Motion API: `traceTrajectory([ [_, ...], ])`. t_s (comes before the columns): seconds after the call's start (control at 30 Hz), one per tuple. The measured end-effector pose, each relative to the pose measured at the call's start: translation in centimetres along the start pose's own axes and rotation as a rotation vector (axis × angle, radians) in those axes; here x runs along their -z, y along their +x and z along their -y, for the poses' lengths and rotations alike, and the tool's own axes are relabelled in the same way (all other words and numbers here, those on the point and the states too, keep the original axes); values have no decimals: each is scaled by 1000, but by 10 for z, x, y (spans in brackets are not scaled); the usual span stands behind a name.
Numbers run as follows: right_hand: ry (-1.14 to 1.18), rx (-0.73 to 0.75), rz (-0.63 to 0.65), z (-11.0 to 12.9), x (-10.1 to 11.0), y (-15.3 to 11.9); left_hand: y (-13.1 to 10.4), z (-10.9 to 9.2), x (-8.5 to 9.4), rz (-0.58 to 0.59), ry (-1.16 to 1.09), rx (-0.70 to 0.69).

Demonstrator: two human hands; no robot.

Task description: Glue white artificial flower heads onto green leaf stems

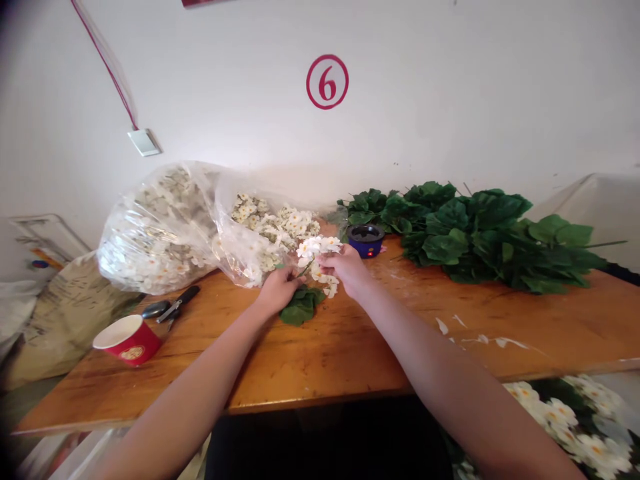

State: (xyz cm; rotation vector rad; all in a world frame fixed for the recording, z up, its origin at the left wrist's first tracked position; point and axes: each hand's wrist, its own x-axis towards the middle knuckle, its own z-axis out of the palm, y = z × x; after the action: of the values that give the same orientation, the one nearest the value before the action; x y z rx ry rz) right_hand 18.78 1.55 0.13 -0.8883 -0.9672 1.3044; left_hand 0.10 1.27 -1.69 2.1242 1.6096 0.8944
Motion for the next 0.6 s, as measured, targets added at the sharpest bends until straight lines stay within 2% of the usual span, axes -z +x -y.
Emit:
traceTrajectory([
  [0.07, 47, -7, 35, 0, 0, 0, 2, 3, -8, -1, -154, 2],
  [0.17, 88, -5, 81, 0, -1, 0, 5, 7, -18, 24, -430, 84],
  [0.23, 105, -16, 77, -1, -3, -1, 4, 7, -21, 20, -531, 115],
  [0.33, 70, -9, 39, -5, -7, -3, 0, 3, -20, -22, -519, 61],
  [0.5, -296, 146, 15, -10, -12, -8, -7, -5, -14, -38, -343, -23],
  [0.6, -405, 133, 49, -11, -13, -8, -9, -7, -12, -8, -301, -87],
])
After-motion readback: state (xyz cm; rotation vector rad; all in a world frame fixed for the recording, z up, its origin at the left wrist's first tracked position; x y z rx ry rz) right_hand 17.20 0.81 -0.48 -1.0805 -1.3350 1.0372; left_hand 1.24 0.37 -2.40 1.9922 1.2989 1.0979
